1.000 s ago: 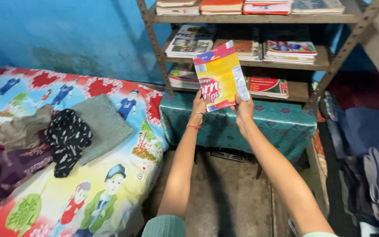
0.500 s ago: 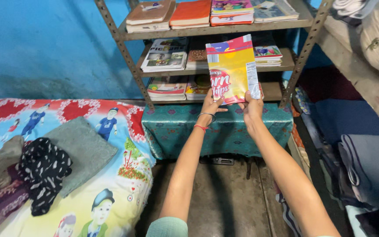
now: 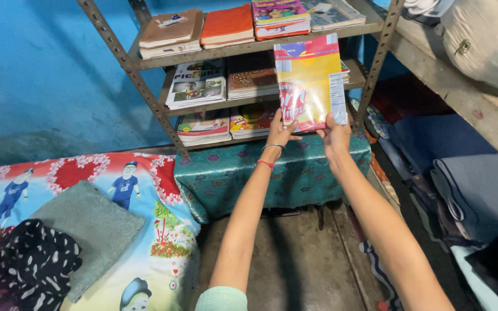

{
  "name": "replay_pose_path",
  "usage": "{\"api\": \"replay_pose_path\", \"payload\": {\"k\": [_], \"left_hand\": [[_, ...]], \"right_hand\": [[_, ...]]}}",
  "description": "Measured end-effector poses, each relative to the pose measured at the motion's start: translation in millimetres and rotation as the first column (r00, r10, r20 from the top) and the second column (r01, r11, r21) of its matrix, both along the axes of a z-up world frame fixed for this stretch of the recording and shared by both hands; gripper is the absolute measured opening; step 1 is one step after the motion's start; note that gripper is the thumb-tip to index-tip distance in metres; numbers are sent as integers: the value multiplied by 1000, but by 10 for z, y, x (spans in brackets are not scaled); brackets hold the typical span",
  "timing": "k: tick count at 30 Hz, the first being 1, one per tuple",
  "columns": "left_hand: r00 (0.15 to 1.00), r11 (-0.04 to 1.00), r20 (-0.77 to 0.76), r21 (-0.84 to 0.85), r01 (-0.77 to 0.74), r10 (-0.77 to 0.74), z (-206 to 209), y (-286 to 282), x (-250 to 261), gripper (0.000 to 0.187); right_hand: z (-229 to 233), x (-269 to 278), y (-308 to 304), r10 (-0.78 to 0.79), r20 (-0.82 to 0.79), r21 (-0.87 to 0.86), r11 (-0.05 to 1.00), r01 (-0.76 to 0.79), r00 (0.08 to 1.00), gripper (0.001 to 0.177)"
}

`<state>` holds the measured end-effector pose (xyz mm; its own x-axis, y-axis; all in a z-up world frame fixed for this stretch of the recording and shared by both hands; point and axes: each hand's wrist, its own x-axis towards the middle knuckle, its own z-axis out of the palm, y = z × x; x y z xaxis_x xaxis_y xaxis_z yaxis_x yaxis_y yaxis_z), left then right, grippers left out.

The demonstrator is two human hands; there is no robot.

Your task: The person picks up several books from a bed and places them onto a metal shelf. They then pick up a woven basket from a blue basin and place it on the bed. Finally, they gather several tangled charging cables and adapters from the bed and place them into the basket.

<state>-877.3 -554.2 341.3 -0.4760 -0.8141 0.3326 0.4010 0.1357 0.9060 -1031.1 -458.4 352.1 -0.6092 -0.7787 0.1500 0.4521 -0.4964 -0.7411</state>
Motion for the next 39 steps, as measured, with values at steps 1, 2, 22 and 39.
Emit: {"api": "replay_pose_path", "payload": {"k": [1, 2, 22, 39], "left_hand": [[1000, 1000, -1, -6, 10, -10, 10, 7, -11, 62], [1000, 1000, -2, -12, 19, -19, 24, 19, -19, 62], [999, 995, -34, -91, 28, -31, 332, -337, -671, 64], [994, 944, 9, -315, -101, 109, 1176, -770, -1235, 78]], "right_hand": [[10, -5, 19, -2, 10, -10, 1000, 2, 1000, 31], [19, -5, 37, -3, 20, -21, 1000, 4, 1000, 31], [433, -523, -120, 43, -7, -152, 987, -44, 999, 38], [1255, -1443, -295, 226, -409, -174, 932, -318, 884, 36]]}}
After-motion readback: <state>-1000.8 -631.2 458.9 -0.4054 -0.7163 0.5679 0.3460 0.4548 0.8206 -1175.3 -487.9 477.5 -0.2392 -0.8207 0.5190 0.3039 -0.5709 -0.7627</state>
